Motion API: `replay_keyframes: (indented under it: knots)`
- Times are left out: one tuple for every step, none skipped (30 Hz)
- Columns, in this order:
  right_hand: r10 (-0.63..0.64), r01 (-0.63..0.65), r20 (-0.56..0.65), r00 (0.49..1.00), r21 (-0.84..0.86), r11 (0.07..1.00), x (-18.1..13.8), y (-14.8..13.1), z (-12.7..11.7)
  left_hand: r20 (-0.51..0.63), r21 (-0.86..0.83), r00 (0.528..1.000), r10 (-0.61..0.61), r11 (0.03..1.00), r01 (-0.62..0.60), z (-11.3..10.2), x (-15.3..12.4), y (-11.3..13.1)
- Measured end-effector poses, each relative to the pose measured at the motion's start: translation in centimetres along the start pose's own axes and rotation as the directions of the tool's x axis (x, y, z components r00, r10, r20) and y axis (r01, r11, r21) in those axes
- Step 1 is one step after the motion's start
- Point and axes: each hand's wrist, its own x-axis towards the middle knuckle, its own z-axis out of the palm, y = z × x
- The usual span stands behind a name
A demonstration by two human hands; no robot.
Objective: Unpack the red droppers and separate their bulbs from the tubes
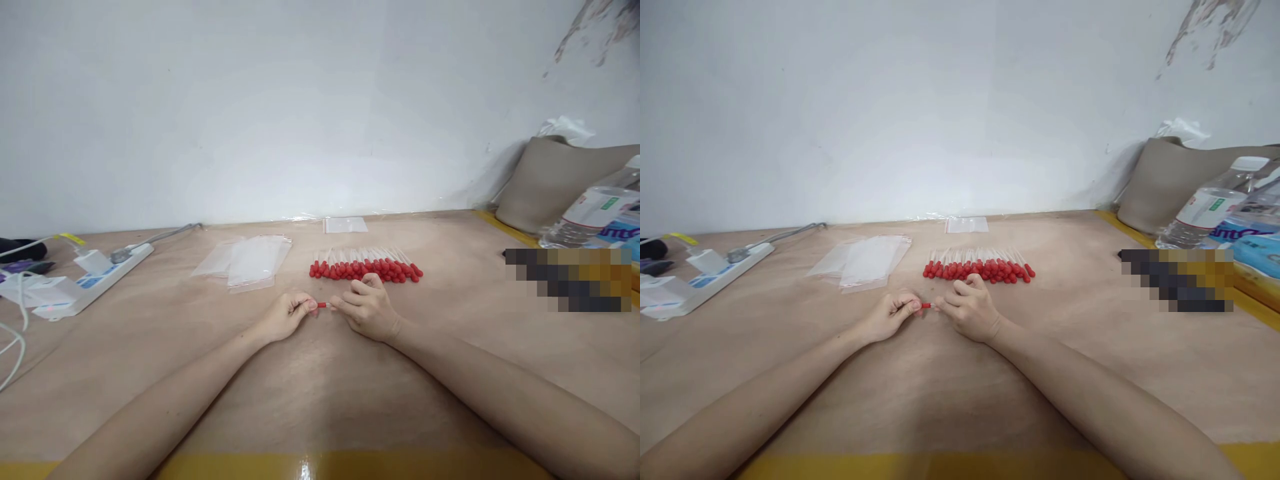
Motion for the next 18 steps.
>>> replay_keyframes:
  knots:
    - [0.004,-0.004,0.005,1.000,0.004,1.000,0.0,0.0,0.0,0.001,0.007,1.000,0.008,1.000,-0.008,0.0,0.0,0.1]
    - [0.012,-0.012,0.016,1.000,0.017,1.000,0.0,0.0,0.0,-0.002,0.023,1.000,0.017,1.000,-0.017,0.0,-0.1,0.1]
    - [0.023,-0.024,0.028,0.999,0.037,0.999,0.0,0.1,0.0,-0.008,0.046,1.000,0.029,0.999,-0.028,0.1,-0.1,0.2]
    - [0.033,-0.036,0.042,0.999,0.063,0.997,0.0,0.1,0.1,-0.019,0.076,0.999,0.045,0.996,-0.044,0.2,-0.1,0.4]
    - [0.040,-0.046,0.059,0.997,0.092,0.995,0.0,0.2,0.1,-0.038,0.107,0.997,0.067,0.992,-0.063,0.3,-0.1,0.5]
    - [0.043,-0.052,0.080,0.996,0.121,0.991,0.0,0.3,0.2,-0.059,0.139,0.994,0.094,0.987,-0.085,0.5,-0.1,0.6]
    - [0.040,-0.055,0.104,0.994,0.148,0.987,0.0,0.3,0.3,-0.074,0.171,0.989,0.127,0.979,-0.113,0.7,-0.1,0.6]
    - [0.034,-0.056,0.129,0.991,0.172,0.984,0.0,0.3,0.3,-0.085,0.204,0.983,0.162,0.969,-0.142,0.9,-0.1,0.7]
    - [0.026,-0.057,0.155,0.988,0.194,0.979,0.0,0.3,0.4,-0.096,0.239,0.976,0.194,0.957,-0.167,1.0,-0.1,0.6]
    - [0.020,-0.059,0.182,0.983,0.214,0.975,0.1,0.3,0.4,-0.108,0.277,0.969,0.220,0.943,-0.184,1.2,0.0,0.6]
    - [0.016,-0.065,0.204,0.979,0.232,0.971,0.1,0.3,0.4,-0.117,0.315,0.964,0.239,0.929,-0.192,1.3,0.0,0.5]
    - [0.014,-0.070,0.220,0.975,0.247,0.967,0.1,0.2,0.3,-0.122,0.352,0.960,0.250,0.916,-0.194,1.3,0.1,0.5]
    - [0.013,-0.074,0.229,0.973,0.260,0.963,0.1,0.2,0.3,-0.123,0.383,0.959,0.257,0.903,-0.193,1.3,0.1,0.4]
    - [0.013,-0.077,0.231,0.973,0.269,0.960,0.1,0.1,0.2,-0.115,0.407,0.958,0.261,0.893,-0.194,1.3,0.1,0.4]
    - [0.013,-0.077,0.226,0.974,0.277,0.958,0.1,0.1,0.2,-0.098,0.424,0.960,0.264,0.883,-0.199,1.2,0.0,0.4]
    - [0.011,-0.073,0.216,0.976,0.281,0.957,0.1,0.1,0.1,-0.073,0.435,0.962,0.264,0.876,-0.208,1.1,0.0,0.4]
    - [0.008,-0.066,0.203,0.979,0.282,0.957,0.1,0.1,0.1,-0.051,0.442,0.963,0.264,0.871,-0.215,1.0,0.0,0.5]
    - [0.004,-0.057,0.186,0.982,0.279,0.959,0.1,0.1,0.0,-0.031,0.446,0.965,0.261,0.867,-0.220,0.8,-0.1,0.7]
